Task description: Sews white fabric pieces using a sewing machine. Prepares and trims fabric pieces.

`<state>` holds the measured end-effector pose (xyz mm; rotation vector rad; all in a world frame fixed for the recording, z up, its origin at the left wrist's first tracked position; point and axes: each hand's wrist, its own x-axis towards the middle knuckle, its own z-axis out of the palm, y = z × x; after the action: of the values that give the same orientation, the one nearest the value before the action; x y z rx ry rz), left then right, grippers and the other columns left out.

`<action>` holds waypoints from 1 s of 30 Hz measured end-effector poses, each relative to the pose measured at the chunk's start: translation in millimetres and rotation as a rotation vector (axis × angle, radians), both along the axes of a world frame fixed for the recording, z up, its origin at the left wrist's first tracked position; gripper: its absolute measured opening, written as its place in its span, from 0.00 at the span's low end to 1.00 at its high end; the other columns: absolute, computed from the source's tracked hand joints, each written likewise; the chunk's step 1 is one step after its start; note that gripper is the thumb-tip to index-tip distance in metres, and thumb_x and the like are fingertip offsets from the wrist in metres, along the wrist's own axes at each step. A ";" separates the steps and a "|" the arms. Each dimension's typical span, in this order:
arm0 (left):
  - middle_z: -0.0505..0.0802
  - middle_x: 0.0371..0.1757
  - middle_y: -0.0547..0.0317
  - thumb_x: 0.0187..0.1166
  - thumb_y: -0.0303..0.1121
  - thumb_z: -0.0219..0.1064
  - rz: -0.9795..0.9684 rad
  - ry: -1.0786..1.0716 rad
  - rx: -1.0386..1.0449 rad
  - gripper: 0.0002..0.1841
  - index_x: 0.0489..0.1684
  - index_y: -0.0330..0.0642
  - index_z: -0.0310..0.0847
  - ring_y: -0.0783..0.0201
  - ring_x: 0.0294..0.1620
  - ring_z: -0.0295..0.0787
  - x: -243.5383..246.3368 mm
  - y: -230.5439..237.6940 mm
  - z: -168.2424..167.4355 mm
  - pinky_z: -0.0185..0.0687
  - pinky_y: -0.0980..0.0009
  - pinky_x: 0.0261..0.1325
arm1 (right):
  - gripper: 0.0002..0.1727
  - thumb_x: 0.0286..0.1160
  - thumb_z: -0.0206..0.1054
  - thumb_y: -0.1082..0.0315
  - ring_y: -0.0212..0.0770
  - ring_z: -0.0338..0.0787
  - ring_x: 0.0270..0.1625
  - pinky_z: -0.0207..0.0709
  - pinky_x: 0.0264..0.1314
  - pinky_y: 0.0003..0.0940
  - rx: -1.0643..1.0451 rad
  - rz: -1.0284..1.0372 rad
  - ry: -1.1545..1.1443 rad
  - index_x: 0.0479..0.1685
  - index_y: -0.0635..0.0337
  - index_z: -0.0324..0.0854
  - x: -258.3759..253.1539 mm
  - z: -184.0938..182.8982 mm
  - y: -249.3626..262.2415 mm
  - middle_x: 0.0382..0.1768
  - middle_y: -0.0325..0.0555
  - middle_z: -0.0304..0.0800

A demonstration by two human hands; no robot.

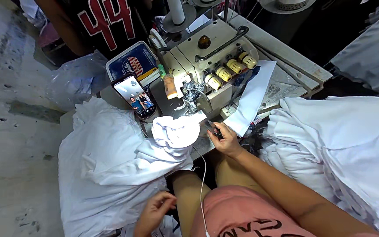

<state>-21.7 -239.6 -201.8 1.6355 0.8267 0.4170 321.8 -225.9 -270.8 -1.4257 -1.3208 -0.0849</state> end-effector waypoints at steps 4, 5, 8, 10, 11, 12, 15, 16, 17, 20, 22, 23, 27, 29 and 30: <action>0.90 0.59 0.28 0.90 0.31 0.58 0.287 0.607 -0.201 0.19 0.65 0.22 0.81 0.39 0.62 0.89 10.9 -31.1 -81.6 0.78 0.44 0.71 | 0.16 0.72 0.68 0.65 0.42 0.87 0.29 0.82 0.35 0.31 0.030 -0.028 -0.069 0.45 0.73 0.87 -1.4 -0.9 0.9 0.29 0.55 0.89; 0.86 0.66 0.25 0.91 0.31 0.55 0.458 0.540 -0.262 0.20 0.71 0.21 0.76 0.38 0.68 0.84 14.6 -31.2 -106.2 0.75 0.45 0.74 | 0.16 0.71 0.68 0.66 0.42 0.88 0.30 0.83 0.35 0.31 0.038 -0.028 -0.082 0.45 0.73 0.87 -0.8 -1.6 0.5 0.30 0.55 0.89; 0.81 0.72 0.32 0.96 0.39 0.47 0.929 0.324 -0.522 0.25 0.79 0.28 0.67 0.45 0.68 0.78 32.9 -13.4 -152.0 0.74 0.48 0.68 | 0.15 0.69 0.68 0.68 0.44 0.89 0.31 0.83 0.35 0.32 0.054 -0.029 -0.122 0.46 0.74 0.87 -1.0 -3.7 0.0 0.31 0.57 0.90; 0.80 0.73 0.33 0.95 0.41 0.50 1.050 0.281 -0.587 0.25 0.81 0.29 0.66 0.45 0.69 0.78 45.0 -0.2 -166.9 0.74 0.47 0.69 | 0.15 0.67 0.69 0.70 0.45 0.90 0.31 0.84 0.34 0.34 0.051 -0.033 -0.134 0.47 0.75 0.87 -1.7 -3.1 -1.3 0.32 0.58 0.90; 0.80 0.74 0.36 0.95 0.40 0.50 1.078 0.237 -0.596 0.25 0.81 0.31 0.65 0.48 0.69 0.77 51.3 4.1 -170.9 0.74 0.48 0.70 | 0.15 0.66 0.69 0.71 0.46 0.90 0.32 0.84 0.35 0.35 0.049 -0.034 -0.137 0.48 0.75 0.86 -1.7 -2.4 -1.5 0.33 0.58 0.90; 0.79 0.76 0.37 0.95 0.38 0.50 1.085 0.195 -0.573 0.24 0.82 0.31 0.65 0.49 0.72 0.77 55.8 6.4 -174.0 0.73 0.49 0.74 | 0.15 0.66 0.69 0.71 0.46 0.90 0.32 0.84 0.35 0.35 0.047 -0.033 -0.140 0.48 0.75 0.86 -1.5 -2.0 -1.6 0.33 0.58 0.90; 0.78 0.79 0.37 0.93 0.29 0.52 1.041 0.224 -0.362 0.21 0.80 0.26 0.66 0.53 0.78 0.74 64.1 9.2 -171.0 0.68 0.60 0.81 | 0.15 0.66 0.69 0.72 0.47 0.90 0.31 0.84 0.34 0.36 0.039 -0.027 -0.147 0.48 0.75 0.86 -1.4 -2.2 -2.1 0.33 0.58 0.90; 0.76 0.80 0.35 0.93 0.28 0.52 1.006 0.313 -0.313 0.22 0.80 0.24 0.65 0.53 0.81 0.72 65.2 11.0 -168.2 0.65 0.62 0.84 | 0.15 0.66 0.69 0.72 0.48 0.90 0.32 0.84 0.34 0.37 0.034 -0.025 -0.143 0.49 0.75 0.86 -1.6 -2.5 -2.4 0.33 0.59 0.90; 0.76 0.81 0.33 0.93 0.27 0.51 0.968 0.411 -0.293 0.22 0.80 0.23 0.65 0.51 0.83 0.70 65.1 12.7 -167.5 0.62 0.62 0.85 | 0.15 0.66 0.69 0.72 0.48 0.90 0.32 0.84 0.33 0.38 0.031 -0.026 -0.145 0.49 0.75 0.87 -1.9 -2.5 -2.7 0.33 0.59 0.90; 0.74 0.82 0.32 0.96 0.28 0.45 0.777 0.603 -0.277 0.22 0.82 0.22 0.61 0.51 0.83 0.69 63.4 5.3 -143.8 0.61 0.68 0.84 | 0.16 0.67 0.68 0.72 0.49 0.91 0.31 0.83 0.32 0.38 0.045 -0.039 -0.171 0.50 0.75 0.87 -2.9 -2.1 -1.8 0.33 0.59 0.90; 0.79 0.76 0.32 0.94 0.27 0.48 0.951 0.422 -0.324 0.20 0.78 0.22 0.67 0.49 0.76 0.76 71.3 -9.8 -130.6 0.69 0.67 0.78 | 0.16 0.68 0.68 0.72 0.48 0.90 0.31 0.83 0.31 0.37 0.044 -0.040 -0.173 0.50 0.75 0.87 -3.2 -3.3 -1.4 0.33 0.59 0.90; 0.72 0.84 0.47 0.96 0.28 0.43 0.887 0.345 -0.667 0.21 0.86 0.34 0.58 0.60 0.81 0.68 66.0 -2.1 -101.8 0.62 0.67 0.83 | 0.16 0.68 0.68 0.72 0.48 0.90 0.31 0.82 0.31 0.37 0.044 -0.040 -0.176 0.51 0.75 0.87 -3.1 -3.7 -1.3 0.33 0.59 0.89; 0.81 0.72 0.37 0.96 0.32 0.47 0.951 0.050 -0.490 0.21 0.77 0.24 0.66 0.60 0.67 0.79 53.7 -24.5 -149.9 0.74 0.67 0.72 | 0.15 0.69 0.68 0.72 0.48 0.90 0.31 0.82 0.32 0.37 0.051 -0.074 -0.213 0.50 0.75 0.87 -6.2 -4.1 -0.5 0.33 0.58 0.89; 0.82 0.70 0.42 0.95 0.33 0.48 1.051 0.119 -0.689 0.19 0.75 0.29 0.69 0.60 0.63 0.79 51.7 -11.1 -165.6 0.74 0.63 0.70 | 0.16 0.69 0.68 0.71 0.48 0.90 0.31 0.82 0.31 0.37 0.060 -0.093 -0.242 0.51 0.73 0.87 -5.6 -6.2 0.3 0.32 0.57 0.89; 0.84 0.65 0.44 0.95 0.34 0.49 1.100 0.088 -0.710 0.18 0.72 0.30 0.71 0.60 0.58 0.81 46.7 -10.1 -187.5 0.77 0.63 0.65 | 0.16 0.69 0.68 0.71 0.48 0.90 0.32 0.82 0.31 0.37 0.057 -0.096 -0.249 0.52 0.73 0.87 -5.4 -7.0 0.4 0.33 0.57 0.90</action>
<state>25.1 -249.7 -389.3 0.4365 1.6833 0.6919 316.3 -225.5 -277.8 -1.4636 -1.4386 -0.3717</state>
